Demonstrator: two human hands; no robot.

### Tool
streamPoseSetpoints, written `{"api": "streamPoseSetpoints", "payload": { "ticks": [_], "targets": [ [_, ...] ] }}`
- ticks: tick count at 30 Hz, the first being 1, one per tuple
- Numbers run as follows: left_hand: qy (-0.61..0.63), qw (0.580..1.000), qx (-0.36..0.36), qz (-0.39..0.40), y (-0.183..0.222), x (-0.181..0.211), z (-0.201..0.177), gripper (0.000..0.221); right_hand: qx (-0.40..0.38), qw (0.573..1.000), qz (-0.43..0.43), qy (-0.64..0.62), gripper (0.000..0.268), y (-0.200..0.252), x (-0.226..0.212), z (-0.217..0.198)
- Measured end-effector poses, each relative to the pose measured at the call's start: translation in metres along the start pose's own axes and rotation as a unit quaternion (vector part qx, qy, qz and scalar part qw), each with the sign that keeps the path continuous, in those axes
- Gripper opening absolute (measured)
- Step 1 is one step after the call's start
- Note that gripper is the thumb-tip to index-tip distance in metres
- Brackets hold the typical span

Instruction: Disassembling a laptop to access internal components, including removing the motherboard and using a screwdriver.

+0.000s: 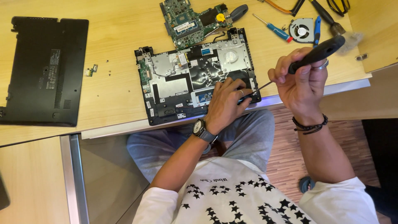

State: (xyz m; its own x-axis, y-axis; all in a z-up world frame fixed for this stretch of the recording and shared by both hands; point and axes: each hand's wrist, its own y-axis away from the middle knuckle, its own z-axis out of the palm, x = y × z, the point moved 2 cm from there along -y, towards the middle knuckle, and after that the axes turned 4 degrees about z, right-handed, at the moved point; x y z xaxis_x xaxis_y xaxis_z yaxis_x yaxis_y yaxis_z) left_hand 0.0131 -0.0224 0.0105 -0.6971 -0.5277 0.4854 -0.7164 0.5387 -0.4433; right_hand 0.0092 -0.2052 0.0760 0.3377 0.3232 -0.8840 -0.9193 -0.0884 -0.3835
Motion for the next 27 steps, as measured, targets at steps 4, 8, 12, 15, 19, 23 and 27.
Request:
{"api": "streamPoseSetpoints", "payload": {
  "ticks": [4,8,12,15,19,23,27],
  "targets": [
    [0.005,1.000,-0.010,-0.008,-0.005,0.000,-0.004,0.025,-0.017,1.000,-0.001,-0.025,0.025,-0.004,0.009,-0.006],
    [0.096,0.992,-0.073,-0.029,-0.019,0.005,-0.016,0.033,-0.036,0.998,-0.012,-0.040,0.028,-0.015,0.009,0.007],
    [0.240,0.970,-0.029,-0.036,-0.035,0.003,-0.017,0.017,0.004,0.993,-0.014,-0.116,0.031,-0.016,0.060,-0.020],
    [0.296,0.954,-0.014,-0.042,-0.039,0.001,-0.019,0.015,0.020,0.991,0.002,-0.133,0.034,-0.026,0.045,0.003],
    [0.266,0.964,0.006,0.020,-0.042,0.003,-0.019,0.005,0.007,0.993,0.019,-0.114,0.065,-0.021,0.030,0.017],
    [0.279,0.960,0.021,0.009,-0.040,-0.001,-0.014,0.013,0.018,0.995,-0.005,-0.100,0.029,-0.022,0.029,0.017],
    [0.427,0.903,0.042,-0.012,-0.041,0.006,-0.047,0.064,0.000,0.997,-0.021,-0.078,0.046,-0.023,0.028,0.022]
  ]
}}
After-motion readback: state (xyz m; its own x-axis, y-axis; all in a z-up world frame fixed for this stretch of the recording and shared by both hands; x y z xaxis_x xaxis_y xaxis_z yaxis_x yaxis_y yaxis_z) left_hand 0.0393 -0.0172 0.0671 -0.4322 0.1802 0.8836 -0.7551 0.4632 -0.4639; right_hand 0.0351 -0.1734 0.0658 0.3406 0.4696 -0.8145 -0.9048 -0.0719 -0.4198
